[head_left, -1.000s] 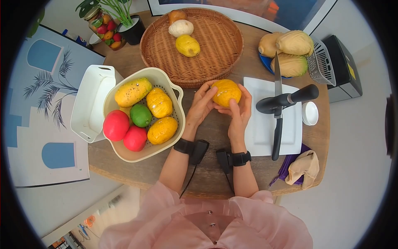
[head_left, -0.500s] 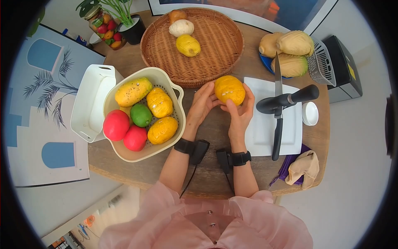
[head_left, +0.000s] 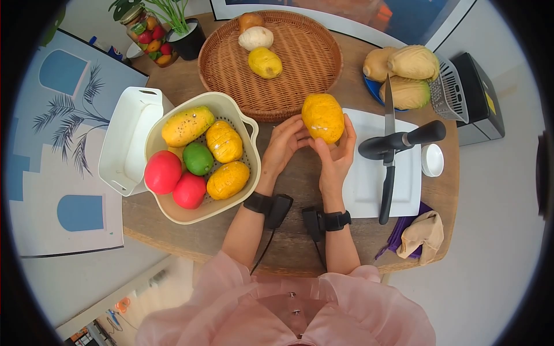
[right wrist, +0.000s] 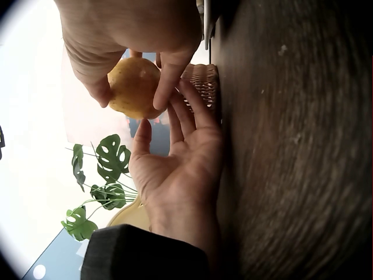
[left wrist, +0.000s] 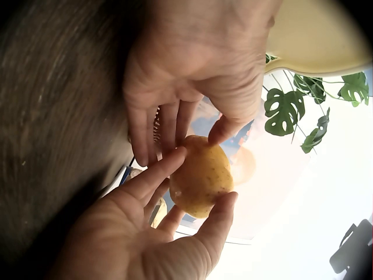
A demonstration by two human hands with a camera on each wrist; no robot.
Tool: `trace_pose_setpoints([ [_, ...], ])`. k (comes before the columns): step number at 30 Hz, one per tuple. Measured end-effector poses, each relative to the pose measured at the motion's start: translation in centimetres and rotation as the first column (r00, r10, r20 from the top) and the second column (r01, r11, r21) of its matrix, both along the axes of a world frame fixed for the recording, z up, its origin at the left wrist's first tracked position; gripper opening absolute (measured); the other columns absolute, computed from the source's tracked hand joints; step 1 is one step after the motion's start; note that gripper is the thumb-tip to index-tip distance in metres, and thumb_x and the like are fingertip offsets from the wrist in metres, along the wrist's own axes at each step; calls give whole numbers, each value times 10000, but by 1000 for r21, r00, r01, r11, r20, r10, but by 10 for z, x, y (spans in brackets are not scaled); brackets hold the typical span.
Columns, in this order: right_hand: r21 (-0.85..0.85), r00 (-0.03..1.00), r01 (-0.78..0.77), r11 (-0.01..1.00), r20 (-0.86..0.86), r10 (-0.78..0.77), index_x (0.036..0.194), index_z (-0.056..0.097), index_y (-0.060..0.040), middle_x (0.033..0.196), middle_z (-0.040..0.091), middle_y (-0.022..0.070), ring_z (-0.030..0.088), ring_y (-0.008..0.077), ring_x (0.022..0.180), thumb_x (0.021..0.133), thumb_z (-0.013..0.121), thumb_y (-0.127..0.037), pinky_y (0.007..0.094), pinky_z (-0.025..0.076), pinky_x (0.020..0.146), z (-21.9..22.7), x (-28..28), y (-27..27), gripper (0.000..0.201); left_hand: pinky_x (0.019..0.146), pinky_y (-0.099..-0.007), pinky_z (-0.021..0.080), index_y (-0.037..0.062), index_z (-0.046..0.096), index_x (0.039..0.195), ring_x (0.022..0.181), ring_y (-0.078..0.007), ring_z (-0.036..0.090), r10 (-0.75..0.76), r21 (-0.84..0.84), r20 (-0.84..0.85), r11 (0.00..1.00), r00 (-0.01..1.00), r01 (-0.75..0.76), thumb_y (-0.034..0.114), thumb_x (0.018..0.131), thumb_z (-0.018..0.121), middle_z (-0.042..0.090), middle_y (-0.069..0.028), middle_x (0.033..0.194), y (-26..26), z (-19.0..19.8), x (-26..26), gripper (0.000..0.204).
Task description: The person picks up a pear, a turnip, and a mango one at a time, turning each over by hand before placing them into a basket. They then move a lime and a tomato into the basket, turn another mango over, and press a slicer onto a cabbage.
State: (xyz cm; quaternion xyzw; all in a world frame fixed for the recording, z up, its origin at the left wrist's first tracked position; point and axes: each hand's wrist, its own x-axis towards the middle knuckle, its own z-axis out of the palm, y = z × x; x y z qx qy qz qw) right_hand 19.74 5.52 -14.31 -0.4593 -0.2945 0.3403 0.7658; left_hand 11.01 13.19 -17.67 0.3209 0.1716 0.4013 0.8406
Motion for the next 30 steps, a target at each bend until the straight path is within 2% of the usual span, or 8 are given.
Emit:
trace_pose_setpoints([
  [2, -1, 1000, 6, 1000, -8, -6, 1365, 270, -21, 1312, 357, 151, 467, 249, 1164, 766, 665, 19, 353, 471, 934, 2, -1, -1, 718, 779, -299, 506, -41, 490, 1204, 946, -177, 601, 12, 17, -20, 1000, 1000, -12, 207, 942, 467, 599, -131, 1079, -1, 2, 0, 361],
  [4, -36, 990, 48, 998, 137, -43, 1365, 278, -16, 1285, 368, 147, 516, 251, 1108, 753, 671, 51, 327, 518, 870, 2, -1, -1, 730, 781, -302, 505, -39, 491, 1203, 948, -178, 602, 24, 35, -39, 999, 999, -23, 214, 944, 464, 603, -130, 1073, -1, 2, 0, 363],
  [10, -54, 997, -52, 997, 55, 55, 1370, 287, -17, 1246, 428, 153, 583, 234, 1013, 762, 664, 55, 290, 544, 815, -6, 0, -1, 718, 846, -352, 483, -14, 489, 1211, 1043, -212, 564, -69, 39, -5, 997, 998, 69, 326, 966, 391, 608, -135, 1091, 2, -4, -5, 430],
  [13, -49, 991, -95, 994, 87, 99, 1367, 304, -17, 1277, 432, 166, 590, 223, 1007, 766, 658, 62, 278, 546, 806, -3, -2, 1, 702, 864, -362, 481, -13, 476, 1231, 1054, -225, 560, 34, 83, -24, 996, 999, -32, 356, 969, 375, 582, -153, 1152, 0, 3, -1, 464],
  [15, -63, 988, -116, 991, 95, 122, 1357, 325, -14, 1294, 425, 168, 587, 220, 1014, 767, 656, 61, 274, 547, 803, -4, -3, 1, 681, 856, -328, 481, -33, 444, 1260, 1052, -219, 569, 121, 54, 5, 991, 993, -121, 306, 965, 420, 565, -170, 1191, -2, 7, 0, 449],
  [19, -55, 979, -167, 984, 111, 172, 1308, 401, -1, 1290, 436, 161, 590, 210, 1010, 774, 648, 60, 267, 551, 790, -4, -3, 0, 592, 888, -339, 485, -21, 453, 1260, 1061, -216, 557, 75, 100, -83, 993, 994, -67, 290, 964, 423, 545, -154, 1206, -1, 5, 0, 431],
  [24, -50, 982, -184, 982, 40, 186, 1246, 460, 7, 1217, 501, 141, 601, 194, 986, 776, 648, 56, 259, 544, 778, -6, -2, -2, 509, 790, -260, 510, 1, 531, 1185, 961, -147, 593, -20, 72, -149, 997, 989, 31, 200, 943, 495, 603, -95, 1053, 1, -2, -2, 316],
  [30, -51, 980, -194, 980, 32, 196, 1199, 491, 13, 1145, 552, 126, 604, 184, 971, 782, 644, 60, 265, 526, 804, -7, -2, -3, 447, 742, -247, 509, 9, 557, 1144, 889, -122, 607, 16, 38, -128, 999, 992, -12, 194, 933, 512, 614, -68, 1010, 1, -6, -1, 284],
])
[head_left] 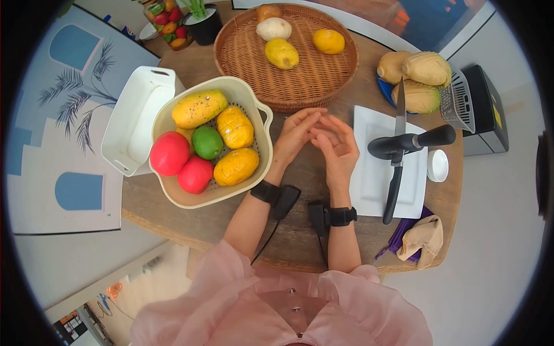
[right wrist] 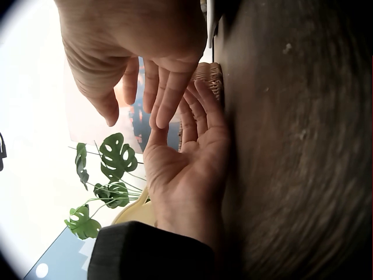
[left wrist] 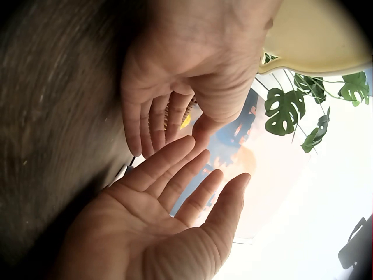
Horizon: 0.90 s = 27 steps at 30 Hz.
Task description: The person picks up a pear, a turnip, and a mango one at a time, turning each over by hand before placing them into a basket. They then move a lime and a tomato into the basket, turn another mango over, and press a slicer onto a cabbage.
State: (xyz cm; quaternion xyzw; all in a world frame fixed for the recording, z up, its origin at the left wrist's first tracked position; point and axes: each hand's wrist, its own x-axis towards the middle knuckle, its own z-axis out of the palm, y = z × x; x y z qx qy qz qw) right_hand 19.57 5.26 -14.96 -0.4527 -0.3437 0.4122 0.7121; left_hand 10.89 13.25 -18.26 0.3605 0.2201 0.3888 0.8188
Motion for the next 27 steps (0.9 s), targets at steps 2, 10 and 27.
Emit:
trace_pose_setpoints([
  [2, 23, 1000, -22, 1000, -10, 22, 1189, 497, 15, 1134, 560, 127, 605, 185, 967, 789, 637, 61, 266, 515, 823, 5, -1, -1, 426, 751, -249, 509, 7, 553, 1149, 899, -126, 605, 7, -1, 7, 1000, 1000, -7, 194, 935, 509, 614, -75, 1008, -1, 0, -1, 288],
  [10, 27, 894, -201, 979, 414, 172, 1125, 560, -16, 1002, 624, 67, 608, 147, 953, 747, 682, 23, 271, 516, 802, 48, -45, -17, 398, 842, -312, 515, -25, 529, 1135, 930, -205, 616, 31, -53, -60, 998, 998, -35, 204, 933, 518, 606, -137, 1012, 1, 0, 5, 306],
  [27, -386, -21, -235, 892, 920, 392, 941, 603, -18, 793, 593, 156, 617, 290, 739, 623, 751, -367, 382, 485, 648, 67, -109, 15, 495, 863, -340, 516, -22, 523, 1137, 950, -206, 608, -12, -20, 16, 1000, 1000, 12, 200, 926, 531, 594, -140, 1027, 3, -3, 3, 306],
])
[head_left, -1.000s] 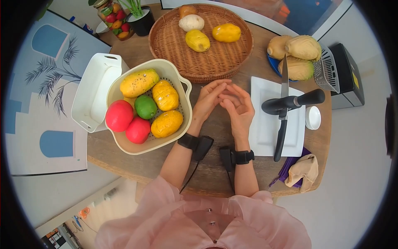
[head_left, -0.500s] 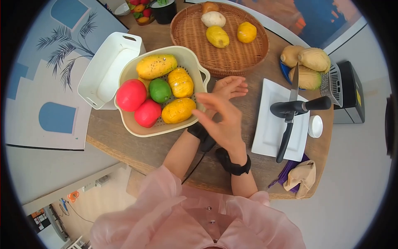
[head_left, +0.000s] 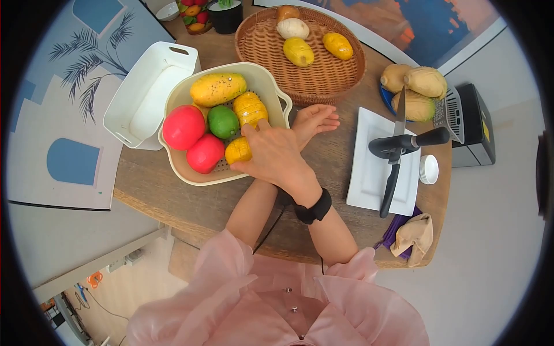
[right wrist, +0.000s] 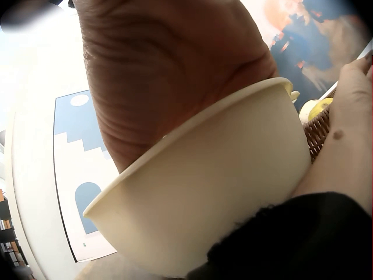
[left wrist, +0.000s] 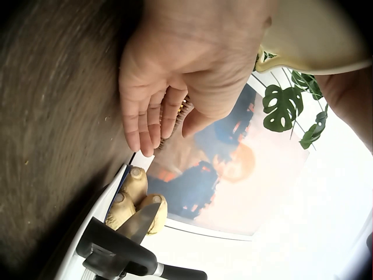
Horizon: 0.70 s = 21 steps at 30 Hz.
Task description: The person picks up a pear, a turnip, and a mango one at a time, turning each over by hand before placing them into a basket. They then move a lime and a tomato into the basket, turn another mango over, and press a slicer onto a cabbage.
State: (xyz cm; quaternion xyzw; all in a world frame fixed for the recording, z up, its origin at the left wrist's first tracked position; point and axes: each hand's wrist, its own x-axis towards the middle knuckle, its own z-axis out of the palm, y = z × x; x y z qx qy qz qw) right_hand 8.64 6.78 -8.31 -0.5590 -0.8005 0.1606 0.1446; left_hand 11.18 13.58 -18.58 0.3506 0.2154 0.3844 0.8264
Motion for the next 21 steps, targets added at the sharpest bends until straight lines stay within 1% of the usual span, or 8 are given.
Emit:
trace_pose_setpoints([
  [9, 48, 999, 34, 998, 35, -36, 861, 640, -19, 893, 591, 164, 614, 292, 774, 542, 760, -369, 362, 491, 654, -13, -1, -3, 490, 863, -333, 517, -33, 532, 1126, 943, -221, 619, 15, 85, -68, 996, 998, -9, 204, 936, 511, 600, -153, 1015, -4, -3, -1, 304],
  [12, -36, 998, 62, 997, 1, -62, 946, 630, -15, 868, 596, 171, 604, 294, 818, 562, 745, -395, 378, 487, 703, -8, -2, -6, 552, 864, -336, 517, -35, 531, 1124, 947, -225, 617, 14, 102, -79, 995, 997, -6, 203, 936, 512, 599, -151, 1008, -4, -4, -2, 304],
  [14, 69, 978, 95, 993, -190, -80, 986, 619, -4, 910, 605, 177, 597, 308, 851, 578, 744, -386, 372, 483, 749, -5, -3, -13, 573, 867, -337, 517, -36, 530, 1126, 950, -227, 617, 7, 104, -69, 995, 998, 0, 202, 936, 511, 599, -151, 1005, -3, -5, -3, 305],
  [15, 69, 978, 100, 993, -190, -85, 986, 619, -4, 910, 605, 177, 597, 308, 851, 578, 744, -386, 372, 483, 749, -3, 0, -17, 573, 869, -339, 516, -37, 528, 1128, 952, -229, 616, 9, 104, -62, 995, 998, -2, 202, 937, 511, 599, -151, 1002, -3, -6, -2, 306],
  [17, 298, 904, 165, 940, -428, -23, 1073, 587, 6, 980, 612, 155, 602, 292, 915, 644, 731, -382, 361, 477, 808, 11, 10, -27, 596, 865, -337, 515, -37, 525, 1130, 952, -226, 615, 18, 72, -49, 997, 999, -14, 201, 937, 510, 599, -147, 1001, -2, -9, 0, 307],
  [18, 301, 903, 169, 939, -430, -25, 1073, 587, 6, 980, 612, 155, 602, 292, 915, 644, 731, -382, 361, 477, 808, 10, 19, -30, 596, 862, -334, 514, -37, 522, 1132, 952, -224, 614, 32, 43, -37, 999, 999, -31, 201, 938, 509, 599, -144, 999, -2, -10, 0, 308],
  [20, 181, 700, 306, 934, -708, -92, 1160, 530, 14, 1046, 604, 129, 596, 254, 981, 750, 683, -345, 347, 474, 847, -2, 44, -35, 566, 862, -326, 507, -32, 519, 1139, 963, -215, 608, 37, 64, 49, 997, 998, -40, 209, 943, 495, 597, -139, 1015, -12, -14, -3, 311],
  [21, 31, 539, 352, 935, -824, -175, 1195, 500, 5, 1083, 587, 116, 588, 234, 1001, 804, 630, -347, 343, 475, 857, -10, 57, -36, 542, 862, -317, 499, -26, 516, 1145, 974, -206, 601, 41, 79, 136, 995, 990, -52, 217, 949, 482, 594, -135, 1031, -15, -13, -4, 314],
])
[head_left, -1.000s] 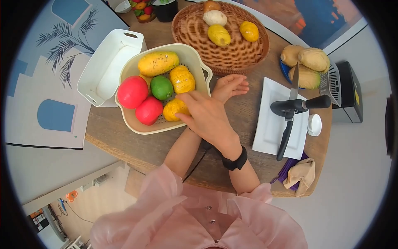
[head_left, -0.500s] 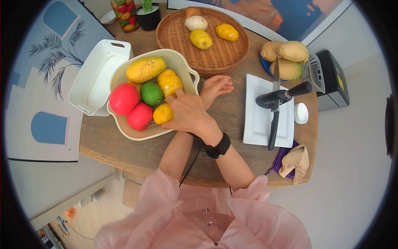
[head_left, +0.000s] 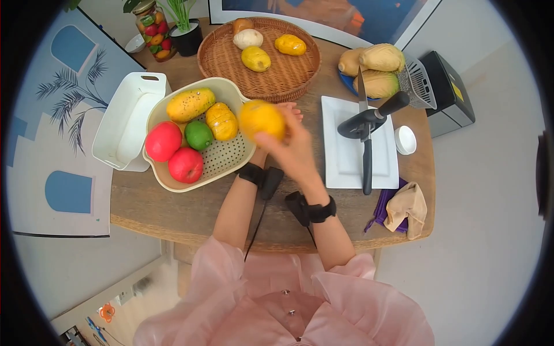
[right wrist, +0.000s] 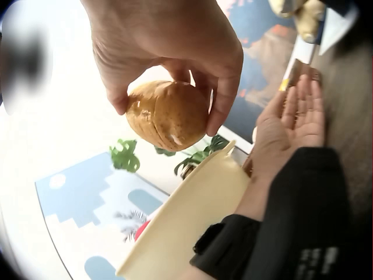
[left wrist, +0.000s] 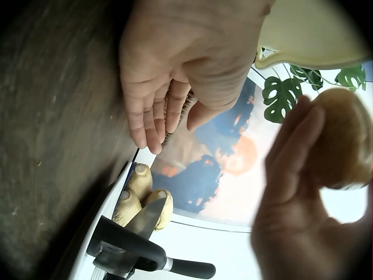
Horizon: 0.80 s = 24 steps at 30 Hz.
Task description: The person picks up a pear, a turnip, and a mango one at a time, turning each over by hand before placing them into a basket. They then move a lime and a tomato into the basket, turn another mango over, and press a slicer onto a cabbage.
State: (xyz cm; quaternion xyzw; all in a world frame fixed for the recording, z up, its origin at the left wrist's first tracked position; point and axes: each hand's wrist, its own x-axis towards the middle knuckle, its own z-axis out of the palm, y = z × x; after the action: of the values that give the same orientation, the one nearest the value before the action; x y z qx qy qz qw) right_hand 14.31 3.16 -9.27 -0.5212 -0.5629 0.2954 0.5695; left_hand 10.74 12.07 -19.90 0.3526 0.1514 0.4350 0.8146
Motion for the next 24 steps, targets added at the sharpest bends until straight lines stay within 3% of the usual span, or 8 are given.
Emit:
trace_pose_setpoints([
  [1, -91, 978, 16, 996, -204, -35, 1230, 470, -4, 1120, 570, 103, 579, 215, 1020, 858, 577, -349, 340, 476, 867, -8, 12, -3, 518, 862, -317, 499, -26, 516, 1145, 974, -206, 601, -4, 5, -1, 1000, 1000, 4, 217, 949, 482, 594, -135, 1031, 0, 4, -1, 314],
  [2, -86, 978, 21, 996, -205, -39, 1230, 470, -4, 1120, 570, 103, 579, 215, 1020, 858, 577, -349, 340, 476, 867, -11, 23, -7, 518, 860, -314, 495, -27, 518, 1157, 977, -212, 599, 20, -2, -40, 1000, 999, -20, 190, 951, 469, 591, -143, 1054, 2, 5, -3, 304],
  [4, -309, 803, -34, 950, -574, -158, 1269, 422, -30, 1165, 544, 109, 581, 213, 1017, 922, 454, -415, 342, 482, 861, -19, 40, -14, 518, 881, -315, 466, -19, 518, 1177, 1030, -208, 568, 34, -14, -44, 999, 998, -35, 212, 950, 461, 580, -149, 1100, 4, 9, -3, 329],
  [7, -290, 656, -98, 952, -738, -157, 1252, 432, -69, 1130, 558, 101, 578, 170, 1022, 921, 414, -499, 324, 530, 777, -33, 48, -19, 543, 908, -326, 444, -19, 513, 1181, 1084, -196, 533, -34, -76, -14, 997, 999, 33, 282, 948, 459, 568, -138, 1134, -4, 19, -9, 385],
  [13, -218, 611, -324, 921, -791, 28, 1240, 429, -64, 1046, 586, 106, 643, 167, 841, 915, 339, -574, 274, 577, 636, -56, 54, -25, 611, 953, -346, 418, 13, 447, 1259, 1140, -204, 500, -78, -4, -98, 997, 992, 78, 353, 942, 450, 523, -113, 1217, -42, 31, -25, 465],
  [17, -234, 546, -360, 903, -838, 0, 1236, 432, -63, 1011, 598, 103, 655, 172, 742, 913, 304, -595, 261, 583, 600, -66, 55, -29, 635, 959, -340, 415, 3, 418, 1285, 1134, -207, 507, -117, 57, -161, 990, 980, 128, 315, 919, 496, 519, -116, 1222, -46, 30, -29, 487],
  [20, -146, 479, -402, 904, -875, 71, 1244, 427, -38, 1045, 582, 103, 643, 168, 835, 922, 393, -524, 273, 583, 615, -73, 56, -32, 584, 963, -331, 401, -23, 413, 1291, 1135, -206, 492, -131, 19, -145, 991, 981, 135, 282, 903, 519, 500, -138, 1227, -47, 29, -33, 504],
  [24, -252, 635, -363, 897, -772, 40, 1256, 411, 5, 1109, 544, 107, 595, 171, 971, 856, 605, -354, 283, 585, 628, -74, 54, -36, 571, 964, -329, 399, -23, 408, 1297, 1132, -213, 494, -153, 24, -175, 987, 973, 160, 283, 875, 545, 499, -141, 1227, -44, 23, -35, 539],
])
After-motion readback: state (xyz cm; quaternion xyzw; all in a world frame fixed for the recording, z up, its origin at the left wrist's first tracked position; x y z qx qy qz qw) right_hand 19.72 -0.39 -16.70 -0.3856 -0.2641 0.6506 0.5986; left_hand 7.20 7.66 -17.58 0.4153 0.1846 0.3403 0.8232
